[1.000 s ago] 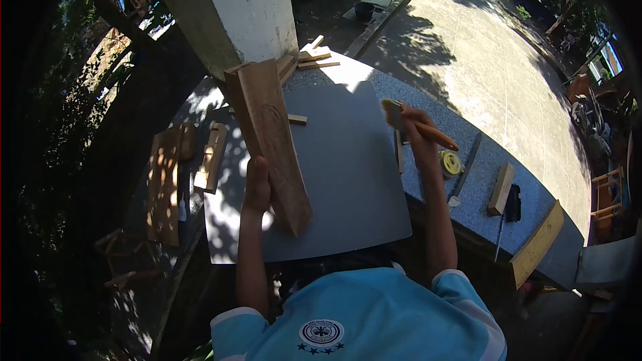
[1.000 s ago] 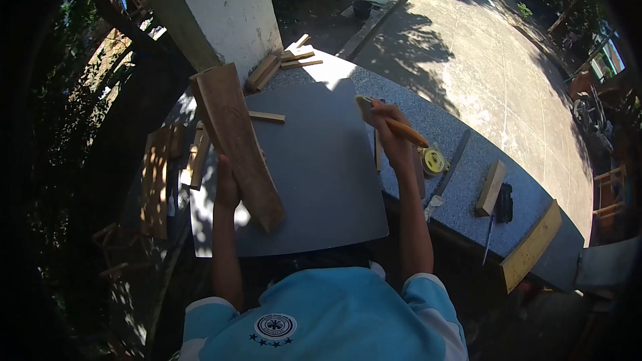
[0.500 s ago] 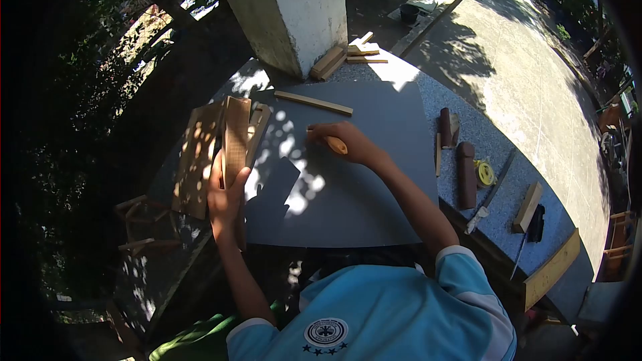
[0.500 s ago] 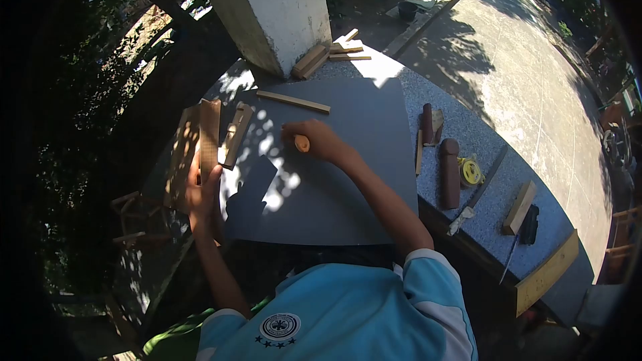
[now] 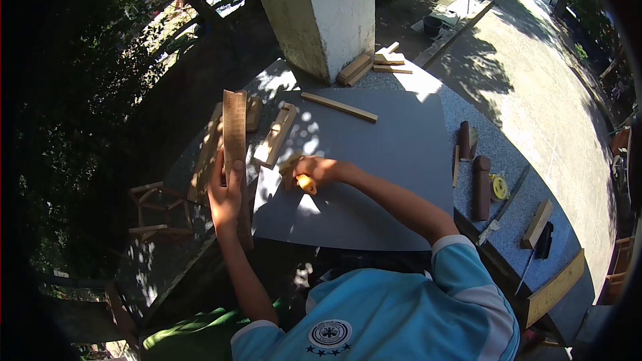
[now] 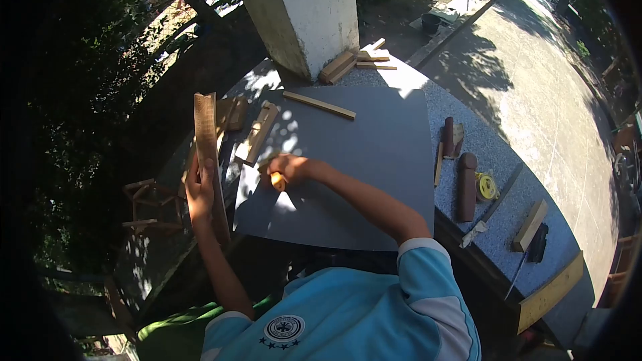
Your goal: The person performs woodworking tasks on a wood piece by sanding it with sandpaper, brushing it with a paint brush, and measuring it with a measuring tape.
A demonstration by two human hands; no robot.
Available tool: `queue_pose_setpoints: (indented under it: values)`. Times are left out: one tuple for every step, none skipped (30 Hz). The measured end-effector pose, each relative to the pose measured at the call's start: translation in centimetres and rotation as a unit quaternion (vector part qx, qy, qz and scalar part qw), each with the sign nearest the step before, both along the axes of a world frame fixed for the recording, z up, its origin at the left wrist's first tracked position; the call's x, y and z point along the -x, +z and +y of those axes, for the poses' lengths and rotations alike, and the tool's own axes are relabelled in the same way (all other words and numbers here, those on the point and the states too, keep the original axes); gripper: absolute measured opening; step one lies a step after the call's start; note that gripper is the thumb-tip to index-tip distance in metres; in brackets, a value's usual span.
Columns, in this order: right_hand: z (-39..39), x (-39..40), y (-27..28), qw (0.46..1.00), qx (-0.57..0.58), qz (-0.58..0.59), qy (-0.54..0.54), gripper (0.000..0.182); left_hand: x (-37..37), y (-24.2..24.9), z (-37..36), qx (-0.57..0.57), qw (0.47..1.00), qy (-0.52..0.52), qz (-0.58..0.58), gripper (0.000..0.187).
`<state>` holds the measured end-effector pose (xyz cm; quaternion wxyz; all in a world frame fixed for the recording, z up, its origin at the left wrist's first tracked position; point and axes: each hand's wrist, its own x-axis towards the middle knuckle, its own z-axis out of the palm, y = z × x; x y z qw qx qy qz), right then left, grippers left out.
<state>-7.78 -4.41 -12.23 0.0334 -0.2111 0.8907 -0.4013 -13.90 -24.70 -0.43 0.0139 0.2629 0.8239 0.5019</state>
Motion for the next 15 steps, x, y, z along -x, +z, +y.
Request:
queue_pose_setpoints:
  values:
    - [-1.7,-1.3,1.7,0.975,0.147,-0.006,0.164,0.018,0.2,0.1,0.3,-0.011,1.000,-0.008,-0.010,0.057]
    - [-2.5,-2.3,2.9,0.967,0.188,-0.030,0.170,0.016,0.2,0.1,0.5,-0.019,0.999,-0.016,-0.022,0.057]
    - [-2.7,-2.7,3.9,0.957,0.226,-0.052,0.175,0.015,0.0,0.4,1.1,-0.050,0.998,-0.037,-0.018,0.054]
    - [-2.6,-2.7,4.3,0.945,0.262,-0.073,0.182,0.014,-0.3,0.9,1.4,-0.016,1.000,-0.022,0.008,0.051]
    - [-1.3,-2.1,3.5,0.976,0.213,-0.029,0.032,0.015,-1.1,1.9,1.6,-0.011,0.999,-0.040,-0.012,0.051]
    - [-0.7,-2.0,0.5,0.990,0.105,0.066,-0.063,0.017,-1.9,2.8,1.8,-0.007,0.998,-0.056,-0.032,0.052]
    - [0.0,-1.8,-2.4,0.976,-0.009,0.137,-0.169,0.020,-2.0,2.7,1.9,0.056,0.996,-0.021,0.059,0.056]
    - [-1.2,-4.0,-1.6,0.976,-0.064,0.120,-0.170,0.022,-1.9,2.3,2.0,0.036,0.998,-0.033,0.037,0.060]
    - [-3.9,-6.0,-0.9,0.984,-0.048,0.124,-0.119,0.021,-2.2,2.8,2.4,0.054,0.997,-0.045,0.023,0.059]
    - [-5.8,-7.7,-0.1,0.989,-0.033,0.125,-0.069,0.020,-2.6,3.1,3.0,0.071,0.996,-0.059,0.005,0.058]
    - [-5.7,-8.5,1.4,0.990,-0.005,0.119,-0.082,0.020,-2.8,2.9,3.8,0.055,0.995,-0.081,0.000,0.060]
    - [-5.6,-9.5,3.1,0.989,0.024,0.110,-0.093,0.020,-2.8,2.6,4.8,0.041,0.994,-0.102,-0.009,0.063]
    - [-5.5,-10.5,4.7,0.988,0.056,0.101,-0.106,0.021,-2.7,2.3,5.6,0.029,0.992,-0.122,-0.018,0.065]
    - [-5.3,-11.3,5.8,0.985,0.087,0.092,-0.118,0.021,-2.6,1.7,6.4,0.064,0.989,-0.132,-0.002,0.068]
    - [-4.9,-11.9,6.1,0.981,0.117,0.084,-0.128,0.021,-2.4,0.9,7.2,0.097,0.985,-0.140,0.014,0.070]
